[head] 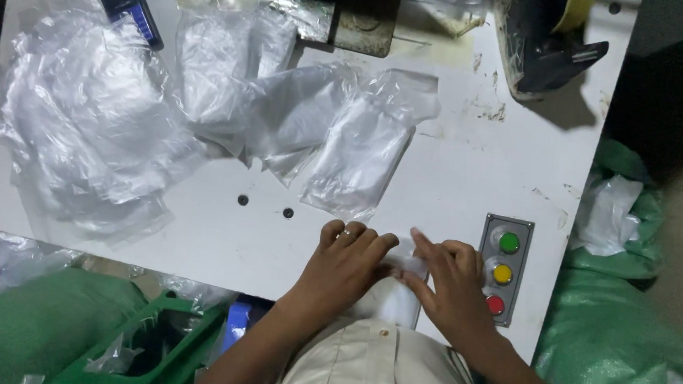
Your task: Folding and stacking small plastic bags at a workstation
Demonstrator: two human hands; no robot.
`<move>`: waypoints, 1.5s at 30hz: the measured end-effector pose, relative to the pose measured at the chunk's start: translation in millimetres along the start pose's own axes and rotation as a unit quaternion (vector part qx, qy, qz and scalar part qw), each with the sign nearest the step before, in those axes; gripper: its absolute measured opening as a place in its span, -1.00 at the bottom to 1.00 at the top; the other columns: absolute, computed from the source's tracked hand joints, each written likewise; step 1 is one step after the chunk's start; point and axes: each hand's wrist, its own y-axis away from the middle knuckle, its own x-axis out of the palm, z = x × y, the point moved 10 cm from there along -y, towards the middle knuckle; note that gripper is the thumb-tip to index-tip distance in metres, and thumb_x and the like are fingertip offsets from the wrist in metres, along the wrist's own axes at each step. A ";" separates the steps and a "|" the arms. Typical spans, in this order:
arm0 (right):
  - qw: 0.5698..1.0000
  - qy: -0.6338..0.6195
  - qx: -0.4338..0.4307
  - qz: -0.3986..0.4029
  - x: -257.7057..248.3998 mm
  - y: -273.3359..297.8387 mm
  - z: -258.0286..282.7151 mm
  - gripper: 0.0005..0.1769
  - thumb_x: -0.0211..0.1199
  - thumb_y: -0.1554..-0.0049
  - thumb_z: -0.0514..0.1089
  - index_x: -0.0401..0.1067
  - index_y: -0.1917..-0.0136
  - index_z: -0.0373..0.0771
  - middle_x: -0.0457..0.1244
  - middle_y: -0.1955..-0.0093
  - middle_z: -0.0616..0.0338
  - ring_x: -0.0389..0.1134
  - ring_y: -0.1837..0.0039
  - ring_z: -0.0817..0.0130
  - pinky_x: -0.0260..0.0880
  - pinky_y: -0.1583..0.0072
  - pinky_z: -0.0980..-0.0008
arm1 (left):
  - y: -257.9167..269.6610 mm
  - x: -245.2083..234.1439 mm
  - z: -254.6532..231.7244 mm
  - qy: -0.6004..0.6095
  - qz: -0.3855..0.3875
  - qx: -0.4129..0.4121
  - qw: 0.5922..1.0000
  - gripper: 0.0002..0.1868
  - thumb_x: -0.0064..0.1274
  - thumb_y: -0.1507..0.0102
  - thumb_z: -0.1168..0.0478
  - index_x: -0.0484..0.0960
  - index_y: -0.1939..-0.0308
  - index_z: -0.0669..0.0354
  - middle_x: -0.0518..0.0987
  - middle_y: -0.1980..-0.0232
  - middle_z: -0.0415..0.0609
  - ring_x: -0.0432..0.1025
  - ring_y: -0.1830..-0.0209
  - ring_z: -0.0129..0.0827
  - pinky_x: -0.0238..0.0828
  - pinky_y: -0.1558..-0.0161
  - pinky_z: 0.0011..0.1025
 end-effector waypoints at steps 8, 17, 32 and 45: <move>0.996 -0.063 -0.039 0.046 -2.5 -14.3 6.7 -0.71 0.30 -0.17 0.06 0.53 -0.09 -0.10 0.39 -0.03 0.31 0.23 -0.12 0.18 0.29 -0.13 0.22 | 10.1 2.4 2.5 -0.025 -0.010 -0.061 0.998 -0.82 -0.03 -0.44 0.08 0.49 0.22 0.02 0.45 0.19 -0.11 0.36 0.14 -0.15 0.14 -0.07 -0.21; 0.994 -0.093 -0.031 0.050 -13.2 -29.2 24.2 -0.86 0.22 -0.25 -0.04 0.46 0.09 -0.11 0.29 0.16 0.28 0.18 0.11 0.24 0.20 0.02 0.27 | 17.0 5.6 6.4 -0.032 -0.006 -0.083 0.996 -0.89 0.08 -0.37 0.13 0.50 0.21 0.00 0.40 0.25 -0.09 0.30 0.22 -0.12 0.15 0.04 -0.17; 0.917 -0.156 0.046 -0.364 -185.6 -160.9 -154.1 -0.84 0.32 -0.57 -0.24 0.38 -0.19 -0.35 0.27 0.02 0.05 0.24 0.15 0.39 0.27 0.22 0.47 | 38.1 -117.6 16.9 0.292 -0.258 -0.152 0.908 -0.78 0.20 -0.07 0.50 0.57 0.36 0.11 0.63 0.27 -0.09 0.52 0.18 -0.33 0.38 0.11 -0.43; 0.968 0.078 0.114 -0.209 -119.2 -113.3 -198.6 -0.64 0.57 -0.42 -0.19 0.47 0.13 -0.33 0.27 0.11 -0.07 0.27 0.08 0.05 0.18 0.06 0.02 | 25.7 -97.6 -22.1 0.165 -0.220 -0.004 0.962 -0.85 0.22 -0.23 0.46 0.54 0.25 0.25 0.54 0.13 0.07 0.48 0.15 -0.11 0.38 0.07 -0.23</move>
